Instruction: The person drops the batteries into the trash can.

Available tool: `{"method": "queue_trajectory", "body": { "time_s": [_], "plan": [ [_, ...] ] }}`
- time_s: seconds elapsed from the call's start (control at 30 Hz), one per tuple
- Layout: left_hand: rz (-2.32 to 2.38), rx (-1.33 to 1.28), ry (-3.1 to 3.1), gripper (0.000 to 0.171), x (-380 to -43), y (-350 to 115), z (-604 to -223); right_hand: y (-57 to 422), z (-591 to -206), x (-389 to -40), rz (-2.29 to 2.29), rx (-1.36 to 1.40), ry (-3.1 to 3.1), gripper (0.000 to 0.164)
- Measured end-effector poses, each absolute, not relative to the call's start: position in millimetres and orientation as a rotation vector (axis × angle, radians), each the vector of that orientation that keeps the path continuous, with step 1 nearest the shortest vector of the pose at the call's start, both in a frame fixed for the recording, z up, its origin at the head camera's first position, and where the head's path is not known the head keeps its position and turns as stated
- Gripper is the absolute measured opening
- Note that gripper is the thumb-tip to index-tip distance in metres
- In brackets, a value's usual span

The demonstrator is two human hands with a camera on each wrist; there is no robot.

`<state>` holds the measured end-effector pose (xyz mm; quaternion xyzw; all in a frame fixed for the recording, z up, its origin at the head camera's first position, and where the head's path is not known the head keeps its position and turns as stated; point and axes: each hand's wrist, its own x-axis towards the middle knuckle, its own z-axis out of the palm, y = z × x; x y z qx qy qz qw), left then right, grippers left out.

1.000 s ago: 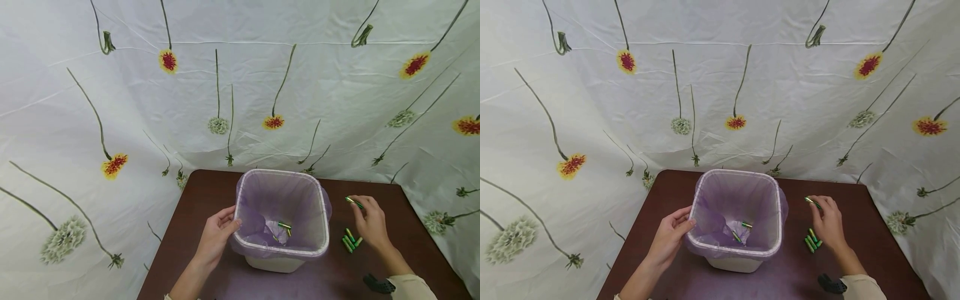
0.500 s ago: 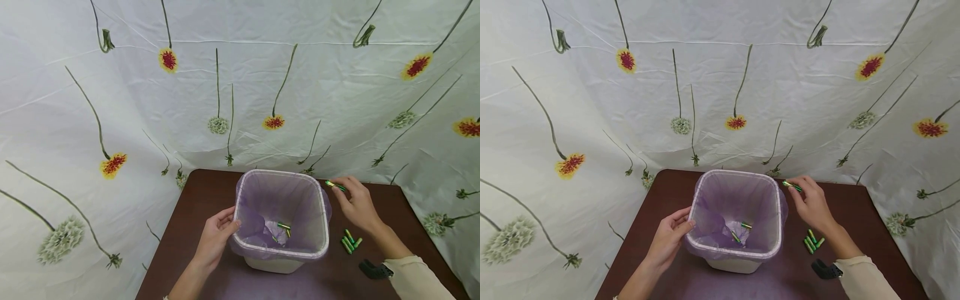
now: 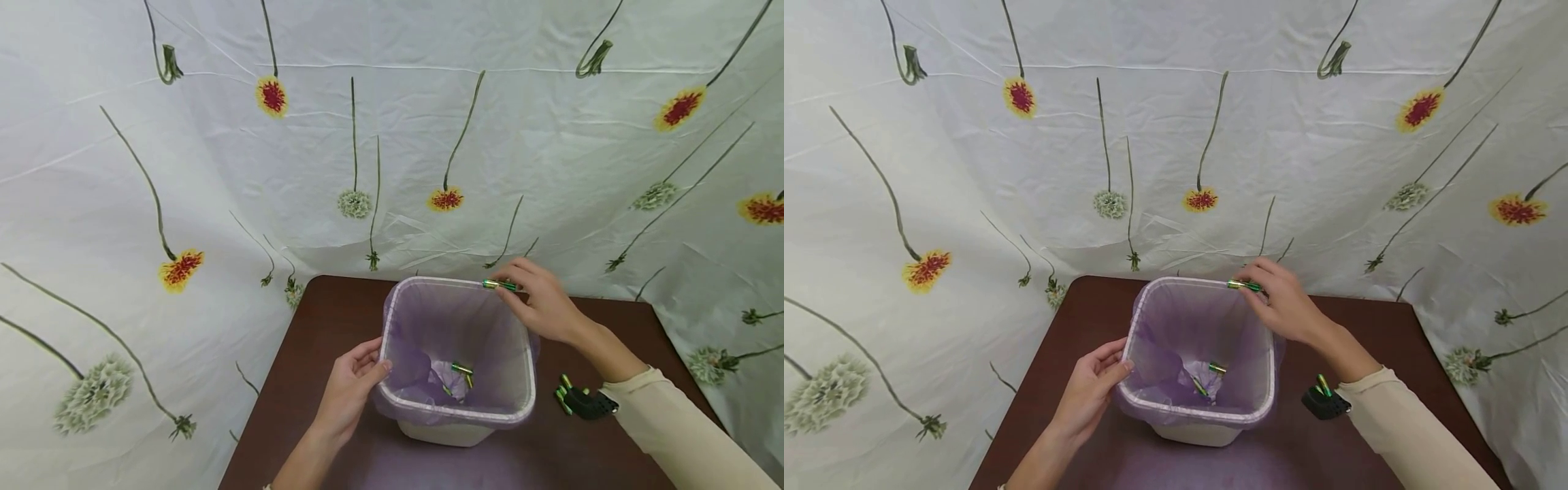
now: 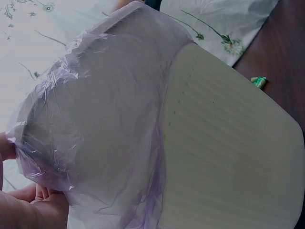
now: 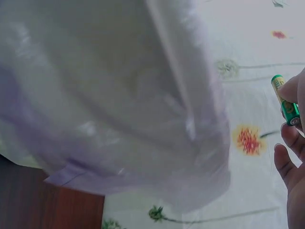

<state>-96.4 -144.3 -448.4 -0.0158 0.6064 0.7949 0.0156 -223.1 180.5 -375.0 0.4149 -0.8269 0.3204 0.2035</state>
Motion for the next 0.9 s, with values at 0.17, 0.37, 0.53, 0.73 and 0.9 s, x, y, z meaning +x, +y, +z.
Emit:
{"method": "queue_trajectory", "body": {
  "time_s": [0.17,0.37,0.53,0.73,0.9],
  "plan": [
    [2.437,-0.039,1.913,0.047,-97,-145,-446,164,-371,-229,0.885,1.245,-2.323,0.023],
    [2.389,-0.024,1.954,0.048,-99,-147,-443,148,-370,-235,0.887,1.367,-2.306,0.023],
    [2.371,-0.021,1.961,0.048,-100,-148,-443,144,-370,-240,0.869,1.377,-2.327,0.026],
    [2.359,-0.016,1.971,0.047,-101,-148,-444,152,-370,-243,0.877,1.299,-2.361,0.031],
    [2.377,-0.024,1.968,0.046,-100,-147,-444,159,-370,-241,0.876,1.3,-2.341,0.034]
  ]
}}
